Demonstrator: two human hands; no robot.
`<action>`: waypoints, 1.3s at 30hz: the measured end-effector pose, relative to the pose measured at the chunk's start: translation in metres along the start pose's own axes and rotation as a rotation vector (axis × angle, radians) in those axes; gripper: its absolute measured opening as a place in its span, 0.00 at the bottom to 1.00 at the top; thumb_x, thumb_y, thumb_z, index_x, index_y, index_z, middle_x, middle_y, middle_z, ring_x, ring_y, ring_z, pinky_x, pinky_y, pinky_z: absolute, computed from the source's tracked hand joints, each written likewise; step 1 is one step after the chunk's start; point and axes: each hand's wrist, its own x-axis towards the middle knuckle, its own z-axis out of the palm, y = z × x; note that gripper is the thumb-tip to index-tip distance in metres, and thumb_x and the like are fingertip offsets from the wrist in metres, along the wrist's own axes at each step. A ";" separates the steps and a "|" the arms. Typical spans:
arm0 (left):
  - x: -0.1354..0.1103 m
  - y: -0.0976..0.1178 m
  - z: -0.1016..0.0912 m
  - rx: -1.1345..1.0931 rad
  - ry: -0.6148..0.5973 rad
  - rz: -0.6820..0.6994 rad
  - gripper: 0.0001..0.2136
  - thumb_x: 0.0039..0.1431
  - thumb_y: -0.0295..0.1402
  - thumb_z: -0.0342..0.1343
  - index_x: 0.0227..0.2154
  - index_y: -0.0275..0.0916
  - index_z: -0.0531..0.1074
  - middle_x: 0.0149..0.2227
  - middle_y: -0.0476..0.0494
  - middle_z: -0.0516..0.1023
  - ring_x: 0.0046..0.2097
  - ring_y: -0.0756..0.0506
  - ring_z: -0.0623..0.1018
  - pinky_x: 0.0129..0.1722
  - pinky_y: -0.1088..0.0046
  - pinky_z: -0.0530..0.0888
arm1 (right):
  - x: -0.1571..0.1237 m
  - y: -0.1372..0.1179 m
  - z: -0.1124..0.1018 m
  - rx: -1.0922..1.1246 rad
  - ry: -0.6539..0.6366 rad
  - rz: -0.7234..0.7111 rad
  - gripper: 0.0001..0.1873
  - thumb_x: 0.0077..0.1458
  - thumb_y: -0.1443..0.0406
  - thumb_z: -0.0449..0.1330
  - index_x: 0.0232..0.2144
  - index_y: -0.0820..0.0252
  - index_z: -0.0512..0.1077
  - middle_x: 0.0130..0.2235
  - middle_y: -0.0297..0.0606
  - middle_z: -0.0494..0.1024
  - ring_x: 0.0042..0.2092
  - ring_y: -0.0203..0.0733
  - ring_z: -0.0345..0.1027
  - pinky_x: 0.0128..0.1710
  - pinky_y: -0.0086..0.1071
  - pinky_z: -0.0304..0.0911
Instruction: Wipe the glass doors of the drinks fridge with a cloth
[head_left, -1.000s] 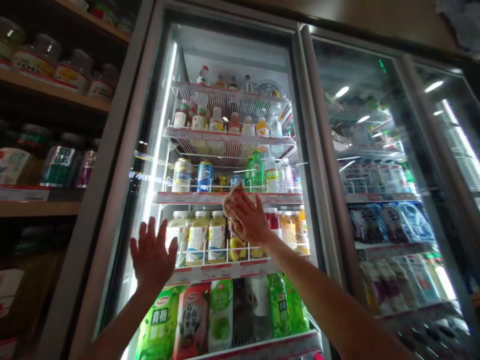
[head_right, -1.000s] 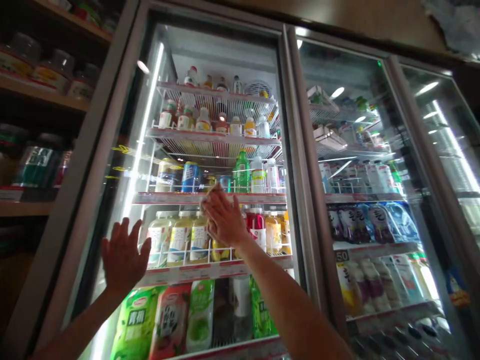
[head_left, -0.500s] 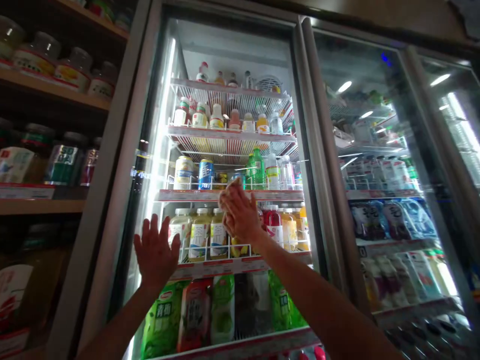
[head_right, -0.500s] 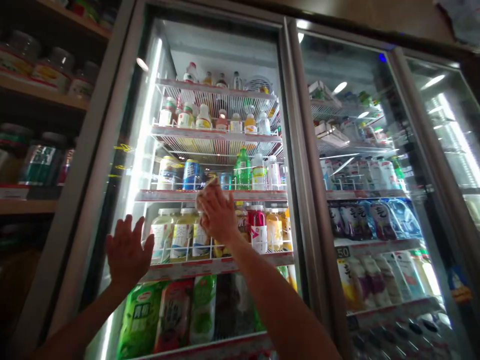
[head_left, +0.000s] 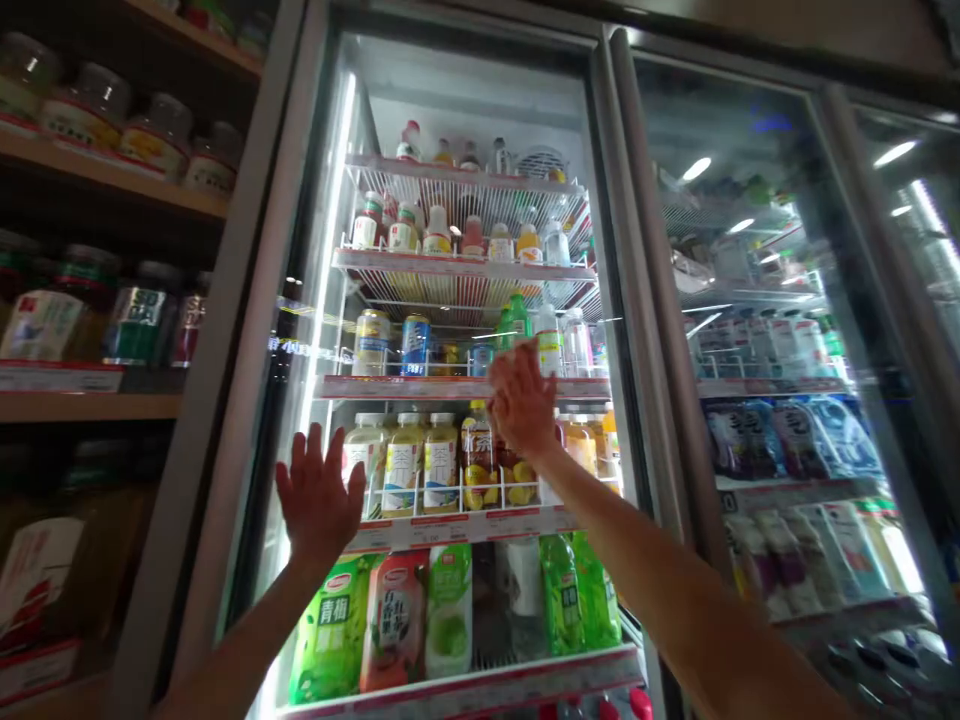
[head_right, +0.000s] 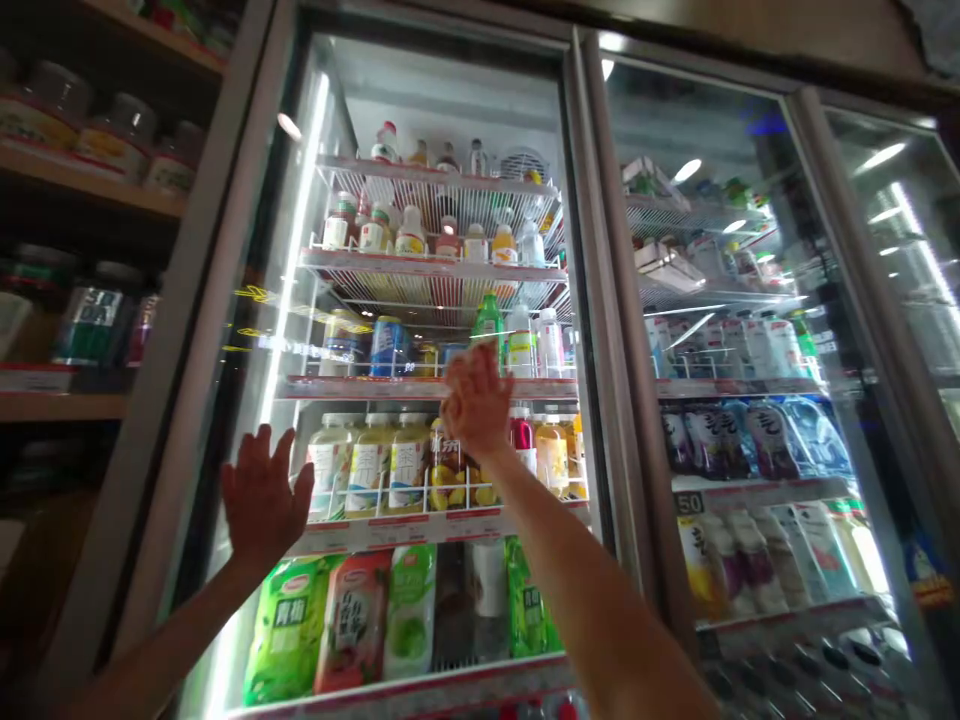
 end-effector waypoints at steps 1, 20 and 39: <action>0.000 0.000 0.000 0.003 -0.006 0.005 0.25 0.63 0.41 0.39 0.61 0.38 0.53 0.65 0.36 0.49 0.66 0.39 0.48 0.62 0.53 0.45 | -0.004 -0.024 0.003 0.026 -0.033 -0.139 0.27 0.57 0.60 0.45 0.59 0.52 0.56 0.65 0.38 0.49 0.66 0.50 0.36 0.60 0.54 0.41; 0.001 -0.001 -0.001 0.032 0.028 0.057 0.25 0.63 0.41 0.39 0.61 0.37 0.53 0.64 0.33 0.51 0.65 0.37 0.50 0.61 0.51 0.48 | -0.035 -0.001 0.001 0.089 0.100 -0.209 0.24 0.54 0.62 0.49 0.54 0.53 0.63 0.63 0.40 0.56 0.65 0.48 0.43 0.61 0.53 0.39; 0.003 0.005 -0.007 0.019 -0.027 -0.008 0.26 0.62 0.43 0.37 0.59 0.33 0.58 0.63 0.31 0.53 0.65 0.37 0.51 0.61 0.52 0.49 | -0.075 0.034 -0.009 0.091 0.031 -0.262 0.23 0.55 0.63 0.49 0.53 0.53 0.64 0.63 0.40 0.56 0.65 0.46 0.43 0.61 0.49 0.44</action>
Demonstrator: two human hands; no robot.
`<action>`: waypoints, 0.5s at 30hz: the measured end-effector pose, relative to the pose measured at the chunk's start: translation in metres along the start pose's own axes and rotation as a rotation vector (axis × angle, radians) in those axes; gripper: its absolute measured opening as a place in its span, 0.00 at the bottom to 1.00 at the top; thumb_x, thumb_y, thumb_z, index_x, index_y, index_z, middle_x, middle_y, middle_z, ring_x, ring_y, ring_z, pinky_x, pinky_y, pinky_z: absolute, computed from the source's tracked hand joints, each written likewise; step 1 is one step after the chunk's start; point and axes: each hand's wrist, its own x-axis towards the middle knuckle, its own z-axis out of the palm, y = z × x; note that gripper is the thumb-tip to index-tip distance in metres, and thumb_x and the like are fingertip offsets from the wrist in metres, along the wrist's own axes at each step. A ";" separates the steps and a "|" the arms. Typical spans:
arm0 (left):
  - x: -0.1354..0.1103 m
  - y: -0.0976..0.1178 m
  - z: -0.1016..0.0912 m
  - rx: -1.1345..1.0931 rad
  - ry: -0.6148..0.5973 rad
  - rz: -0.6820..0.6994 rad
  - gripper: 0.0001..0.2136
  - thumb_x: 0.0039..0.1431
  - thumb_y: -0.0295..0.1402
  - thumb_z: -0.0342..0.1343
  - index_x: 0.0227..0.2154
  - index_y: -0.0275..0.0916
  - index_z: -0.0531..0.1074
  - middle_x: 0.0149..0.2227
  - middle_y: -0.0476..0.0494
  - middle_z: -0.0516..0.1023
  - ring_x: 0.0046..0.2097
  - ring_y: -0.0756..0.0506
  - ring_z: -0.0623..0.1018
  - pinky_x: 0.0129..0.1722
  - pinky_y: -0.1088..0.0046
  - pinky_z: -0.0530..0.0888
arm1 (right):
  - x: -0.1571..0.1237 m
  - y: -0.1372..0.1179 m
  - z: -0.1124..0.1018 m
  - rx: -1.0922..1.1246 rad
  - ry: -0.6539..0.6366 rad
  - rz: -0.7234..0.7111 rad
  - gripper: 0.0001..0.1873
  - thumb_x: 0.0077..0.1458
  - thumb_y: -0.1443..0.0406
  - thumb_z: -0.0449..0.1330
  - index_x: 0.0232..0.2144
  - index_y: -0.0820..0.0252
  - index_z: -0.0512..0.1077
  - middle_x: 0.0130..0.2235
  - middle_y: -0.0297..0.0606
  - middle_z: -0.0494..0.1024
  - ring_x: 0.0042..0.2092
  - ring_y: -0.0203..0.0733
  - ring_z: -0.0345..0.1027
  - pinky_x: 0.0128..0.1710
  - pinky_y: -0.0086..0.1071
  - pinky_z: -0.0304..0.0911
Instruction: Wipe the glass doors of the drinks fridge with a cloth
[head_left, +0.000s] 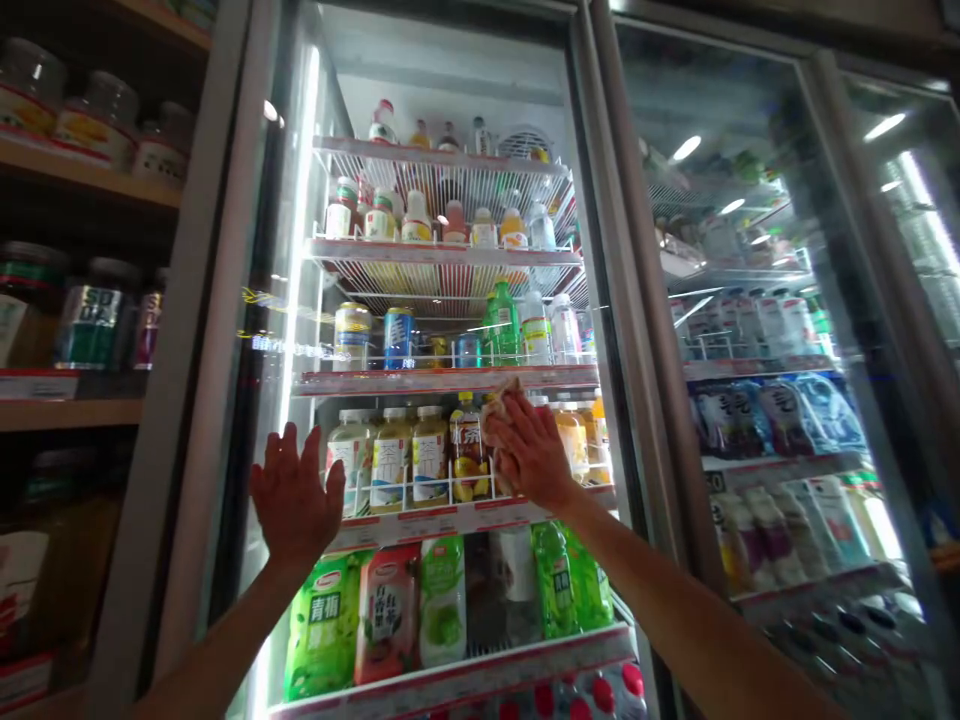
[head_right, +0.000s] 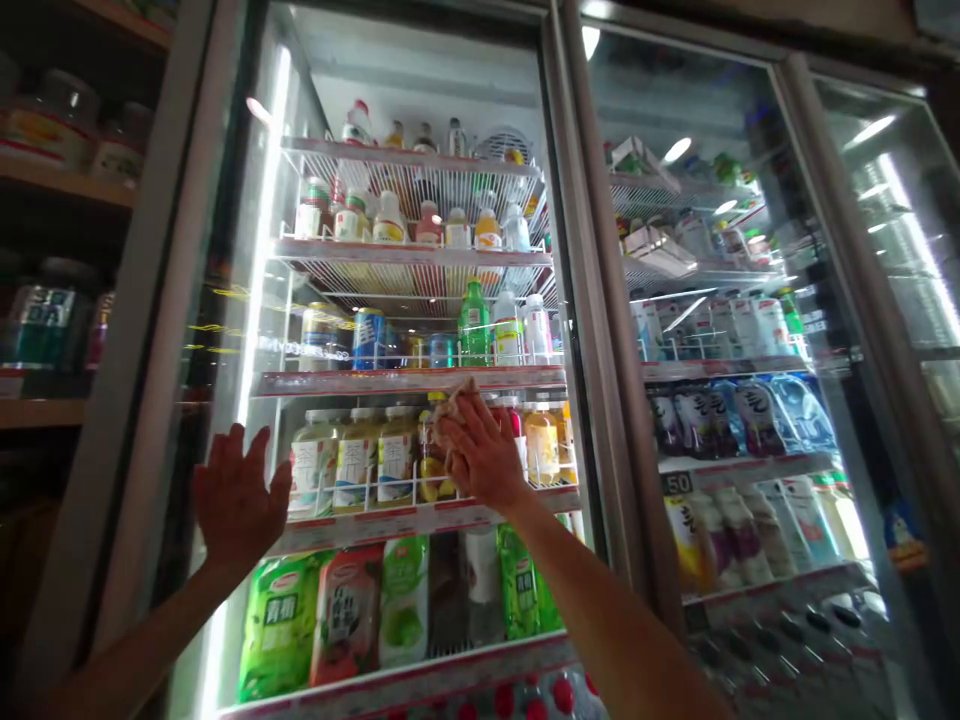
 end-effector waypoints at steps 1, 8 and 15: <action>0.000 0.000 0.000 0.001 0.001 0.006 0.26 0.62 0.43 0.38 0.58 0.33 0.58 0.63 0.31 0.53 0.65 0.36 0.51 0.61 0.51 0.49 | -0.001 0.012 -0.004 -0.024 0.009 0.039 0.22 0.55 0.63 0.48 0.53 0.54 0.64 0.63 0.41 0.56 0.65 0.47 0.45 0.61 0.49 0.45; -0.002 -0.001 0.003 -0.010 0.030 0.006 0.25 0.63 0.42 0.39 0.59 0.35 0.57 0.63 0.32 0.53 0.65 0.38 0.50 0.62 0.53 0.48 | -0.043 0.091 -0.031 -0.108 0.136 0.532 0.28 0.57 0.62 0.45 0.58 0.66 0.58 0.62 0.52 0.54 0.63 0.52 0.47 0.58 0.50 0.53; -0.007 -0.005 0.003 -0.031 0.017 0.029 0.24 0.62 0.40 0.40 0.60 0.37 0.56 0.64 0.35 0.52 0.66 0.39 0.50 0.62 0.53 0.47 | -0.089 0.054 -0.024 -0.167 0.115 0.505 0.29 0.57 0.61 0.45 0.59 0.67 0.54 0.61 0.55 0.55 0.63 0.57 0.45 0.57 0.56 0.52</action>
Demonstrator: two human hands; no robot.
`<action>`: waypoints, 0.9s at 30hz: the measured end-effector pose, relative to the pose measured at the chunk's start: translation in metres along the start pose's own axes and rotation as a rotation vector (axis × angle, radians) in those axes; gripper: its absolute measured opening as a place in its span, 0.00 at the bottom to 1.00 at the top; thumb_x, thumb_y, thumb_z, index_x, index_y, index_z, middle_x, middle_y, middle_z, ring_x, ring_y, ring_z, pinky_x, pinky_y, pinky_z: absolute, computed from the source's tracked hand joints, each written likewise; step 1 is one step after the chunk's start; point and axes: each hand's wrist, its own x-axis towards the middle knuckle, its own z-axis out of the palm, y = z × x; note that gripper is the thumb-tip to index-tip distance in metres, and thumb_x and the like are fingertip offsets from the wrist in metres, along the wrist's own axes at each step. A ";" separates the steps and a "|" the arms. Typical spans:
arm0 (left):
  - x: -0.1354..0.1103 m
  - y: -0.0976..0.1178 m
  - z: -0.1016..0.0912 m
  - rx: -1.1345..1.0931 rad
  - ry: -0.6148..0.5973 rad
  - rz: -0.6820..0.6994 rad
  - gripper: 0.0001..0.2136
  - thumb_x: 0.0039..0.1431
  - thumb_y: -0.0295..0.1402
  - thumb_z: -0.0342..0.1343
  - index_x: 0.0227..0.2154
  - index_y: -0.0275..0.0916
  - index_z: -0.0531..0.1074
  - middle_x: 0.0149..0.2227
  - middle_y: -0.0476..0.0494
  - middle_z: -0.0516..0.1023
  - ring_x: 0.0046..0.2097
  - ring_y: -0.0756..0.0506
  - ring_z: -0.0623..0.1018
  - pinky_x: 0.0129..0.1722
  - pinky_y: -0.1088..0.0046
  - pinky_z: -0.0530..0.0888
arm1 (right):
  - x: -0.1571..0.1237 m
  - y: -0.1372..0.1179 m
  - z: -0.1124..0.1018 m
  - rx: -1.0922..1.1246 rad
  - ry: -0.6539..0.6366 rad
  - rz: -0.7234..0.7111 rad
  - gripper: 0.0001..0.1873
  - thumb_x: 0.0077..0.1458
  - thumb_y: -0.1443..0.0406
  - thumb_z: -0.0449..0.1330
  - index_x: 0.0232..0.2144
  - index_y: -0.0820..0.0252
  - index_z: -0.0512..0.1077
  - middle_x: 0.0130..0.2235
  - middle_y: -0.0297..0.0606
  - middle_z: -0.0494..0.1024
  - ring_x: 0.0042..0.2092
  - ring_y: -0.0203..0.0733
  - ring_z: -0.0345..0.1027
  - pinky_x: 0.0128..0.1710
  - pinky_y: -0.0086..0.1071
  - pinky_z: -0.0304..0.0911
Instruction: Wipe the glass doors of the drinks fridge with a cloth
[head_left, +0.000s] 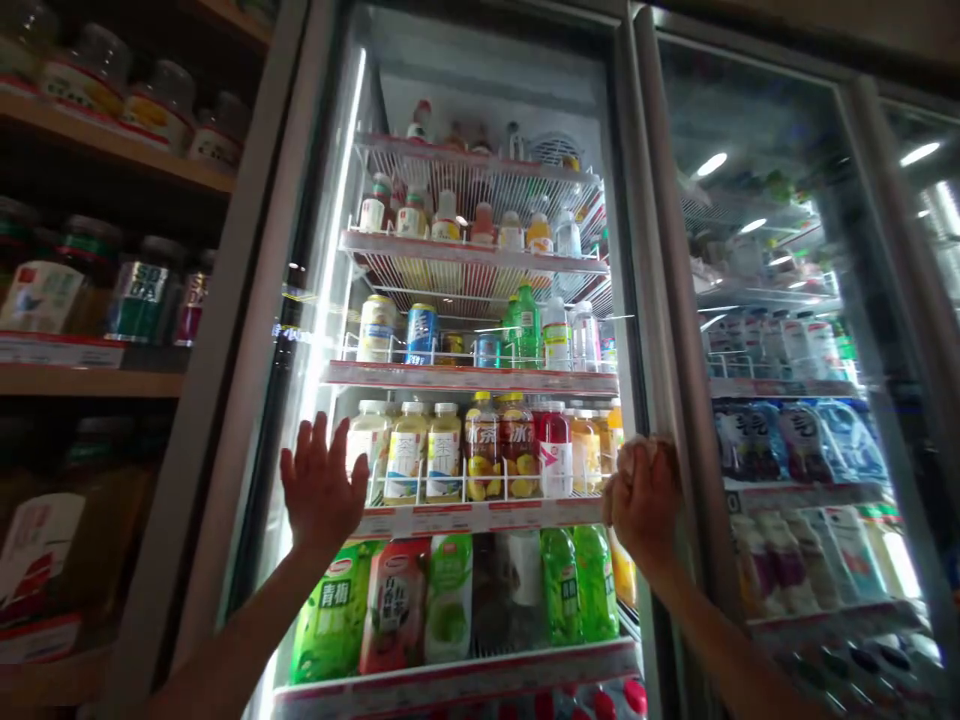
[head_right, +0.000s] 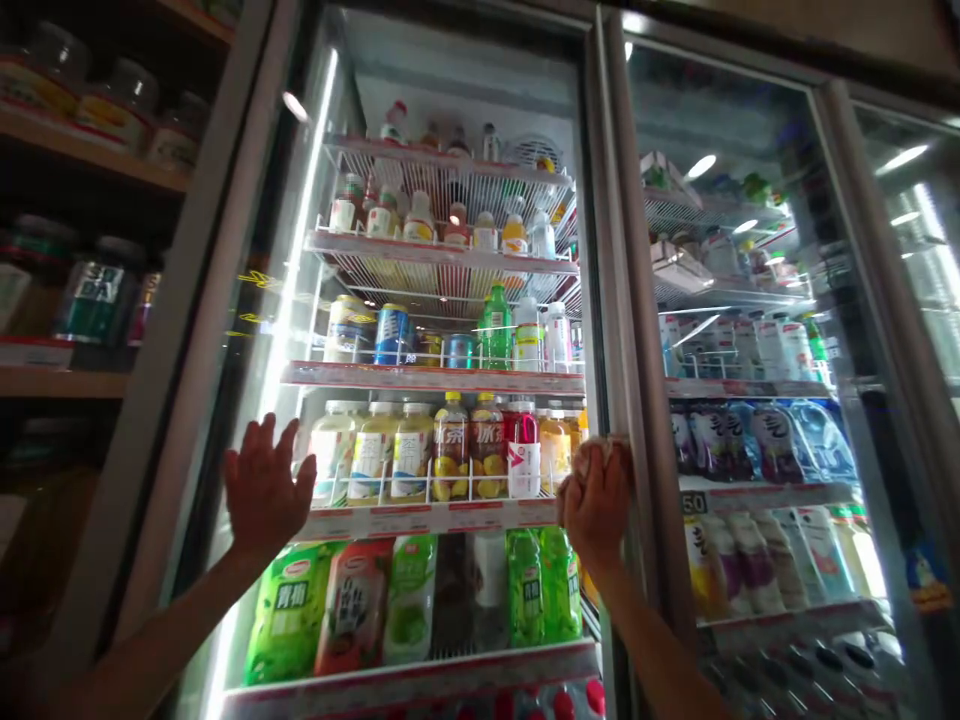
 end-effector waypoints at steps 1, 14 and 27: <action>0.000 0.000 0.000 0.000 0.005 -0.003 0.24 0.62 0.40 0.40 0.60 0.36 0.56 0.64 0.34 0.52 0.65 0.39 0.50 0.62 0.53 0.47 | 0.015 -0.002 0.004 -0.007 0.019 0.007 0.29 0.57 0.61 0.45 0.58 0.68 0.56 0.61 0.56 0.55 0.63 0.57 0.45 0.57 0.56 0.53; -0.014 -0.003 -0.001 -0.012 0.016 0.023 0.23 0.63 0.38 0.41 0.60 0.39 0.54 0.64 0.37 0.53 0.65 0.41 0.50 0.63 0.56 0.47 | -0.042 -0.004 -0.010 0.001 -0.066 -0.213 0.37 0.55 0.62 0.48 0.64 0.43 0.37 0.65 0.41 0.47 0.64 0.55 0.44 0.54 0.58 0.54; -0.025 -0.003 -0.003 -0.001 -0.023 0.017 0.24 0.63 0.39 0.40 0.61 0.39 0.53 0.64 0.37 0.51 0.66 0.41 0.49 0.63 0.55 0.47 | -0.013 -0.137 0.008 0.235 -0.210 -0.716 0.25 0.54 0.62 0.50 0.56 0.52 0.61 0.63 0.36 0.55 0.66 0.47 0.38 0.63 0.49 0.36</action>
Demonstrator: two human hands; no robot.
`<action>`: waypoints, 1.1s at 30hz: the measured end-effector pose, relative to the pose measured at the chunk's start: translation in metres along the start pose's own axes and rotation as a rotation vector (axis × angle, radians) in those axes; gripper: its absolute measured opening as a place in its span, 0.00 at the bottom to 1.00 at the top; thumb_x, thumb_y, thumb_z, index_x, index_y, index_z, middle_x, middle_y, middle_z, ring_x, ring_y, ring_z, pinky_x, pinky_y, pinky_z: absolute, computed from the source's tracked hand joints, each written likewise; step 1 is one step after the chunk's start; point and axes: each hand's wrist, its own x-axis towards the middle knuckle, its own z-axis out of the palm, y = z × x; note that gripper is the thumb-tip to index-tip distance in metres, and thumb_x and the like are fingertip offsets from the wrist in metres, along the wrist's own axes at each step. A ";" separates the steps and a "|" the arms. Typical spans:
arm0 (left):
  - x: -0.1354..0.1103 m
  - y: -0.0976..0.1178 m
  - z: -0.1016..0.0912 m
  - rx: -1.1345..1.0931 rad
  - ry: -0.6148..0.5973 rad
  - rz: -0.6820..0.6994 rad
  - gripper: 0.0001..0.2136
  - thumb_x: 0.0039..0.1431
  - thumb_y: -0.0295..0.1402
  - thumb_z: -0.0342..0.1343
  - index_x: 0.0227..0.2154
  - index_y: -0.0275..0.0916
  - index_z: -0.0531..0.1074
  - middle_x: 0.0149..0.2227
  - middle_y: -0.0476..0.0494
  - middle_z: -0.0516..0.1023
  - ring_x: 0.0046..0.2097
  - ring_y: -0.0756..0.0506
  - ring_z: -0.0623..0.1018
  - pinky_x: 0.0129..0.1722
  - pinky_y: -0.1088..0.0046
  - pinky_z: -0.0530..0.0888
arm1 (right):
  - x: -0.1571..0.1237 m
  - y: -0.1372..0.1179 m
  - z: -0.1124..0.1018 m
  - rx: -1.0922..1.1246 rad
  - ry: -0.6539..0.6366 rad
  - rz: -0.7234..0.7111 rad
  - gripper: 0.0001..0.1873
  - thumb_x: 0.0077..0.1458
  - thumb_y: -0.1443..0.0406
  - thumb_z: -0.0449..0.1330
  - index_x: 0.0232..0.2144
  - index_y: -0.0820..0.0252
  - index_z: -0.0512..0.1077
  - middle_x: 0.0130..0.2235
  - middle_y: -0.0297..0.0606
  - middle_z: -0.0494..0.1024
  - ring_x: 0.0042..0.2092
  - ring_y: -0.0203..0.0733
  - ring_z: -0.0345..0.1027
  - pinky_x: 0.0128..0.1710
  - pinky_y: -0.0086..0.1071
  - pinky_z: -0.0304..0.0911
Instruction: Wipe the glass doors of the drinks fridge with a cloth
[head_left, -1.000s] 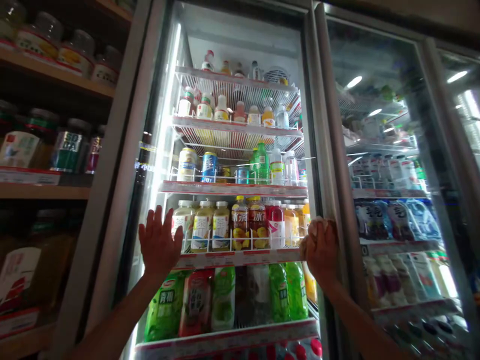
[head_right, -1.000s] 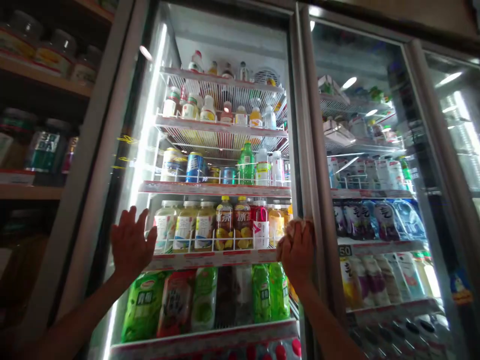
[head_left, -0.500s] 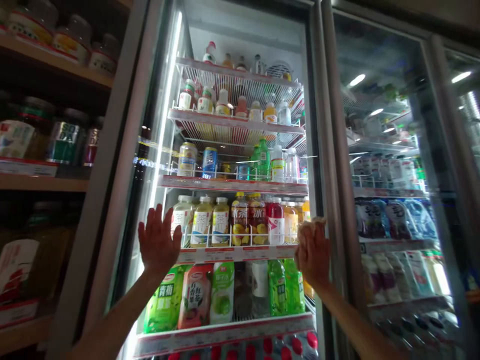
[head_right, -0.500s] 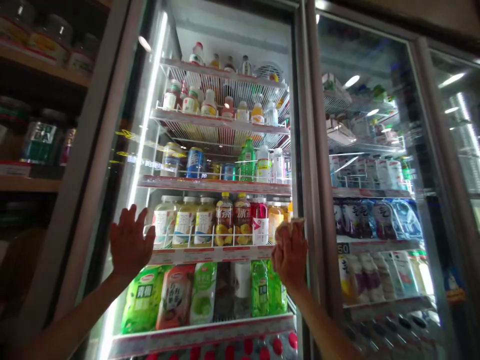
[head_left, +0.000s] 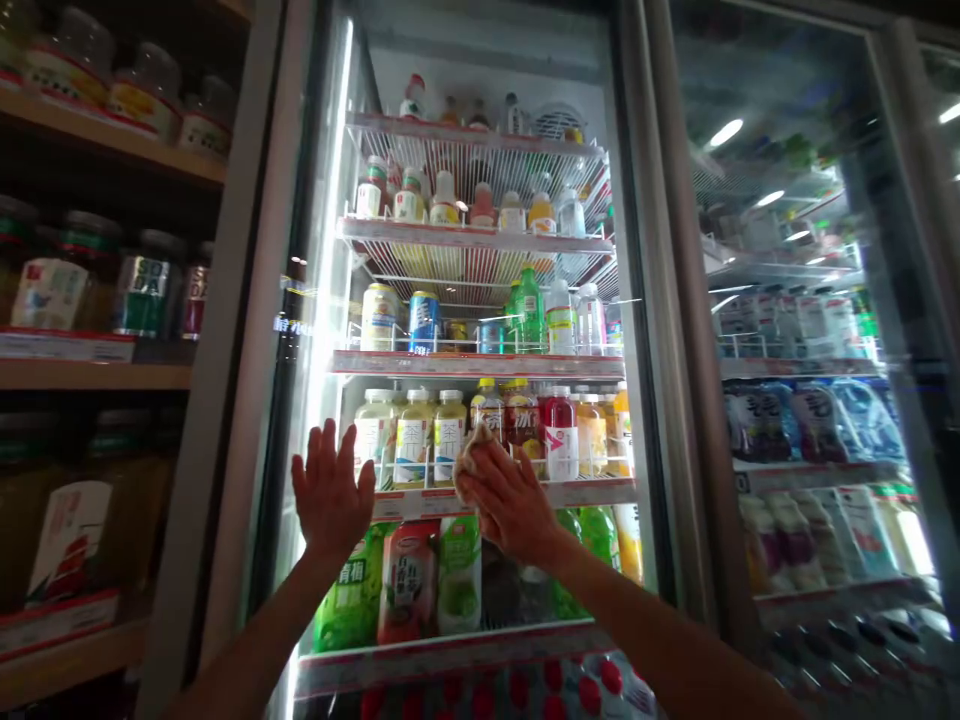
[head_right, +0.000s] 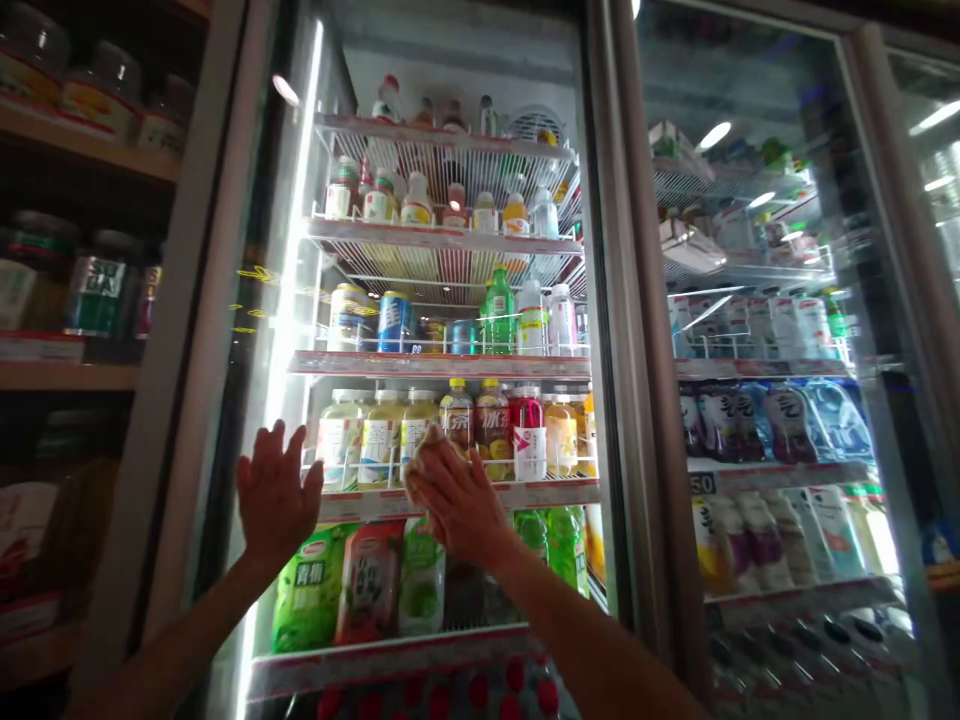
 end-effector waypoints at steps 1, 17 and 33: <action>0.000 0.000 0.000 0.005 -0.003 -0.002 0.24 0.63 0.39 0.40 0.61 0.38 0.54 0.64 0.37 0.51 0.66 0.41 0.49 0.63 0.55 0.47 | -0.004 0.002 -0.002 0.001 -0.008 -0.023 0.25 0.54 0.62 0.50 0.56 0.51 0.61 0.63 0.36 0.56 0.66 0.46 0.39 0.63 0.48 0.36; 0.000 -0.002 -0.003 0.016 -0.043 0.014 0.24 0.63 0.40 0.40 0.60 0.38 0.54 0.64 0.37 0.52 0.66 0.42 0.48 0.62 0.55 0.47 | -0.005 -0.024 0.001 0.016 -0.035 -0.109 0.24 0.55 0.60 0.50 0.55 0.49 0.62 0.63 0.31 0.56 0.66 0.44 0.39 0.64 0.49 0.29; -0.008 -0.005 -0.007 0.025 -0.052 0.091 0.24 0.63 0.38 0.41 0.61 0.36 0.53 0.65 0.37 0.49 0.66 0.41 0.47 0.63 0.58 0.45 | -0.080 -0.001 -0.021 0.020 -0.101 -0.052 0.23 0.54 0.65 0.51 0.53 0.48 0.64 0.62 0.33 0.58 0.65 0.42 0.43 0.64 0.49 0.31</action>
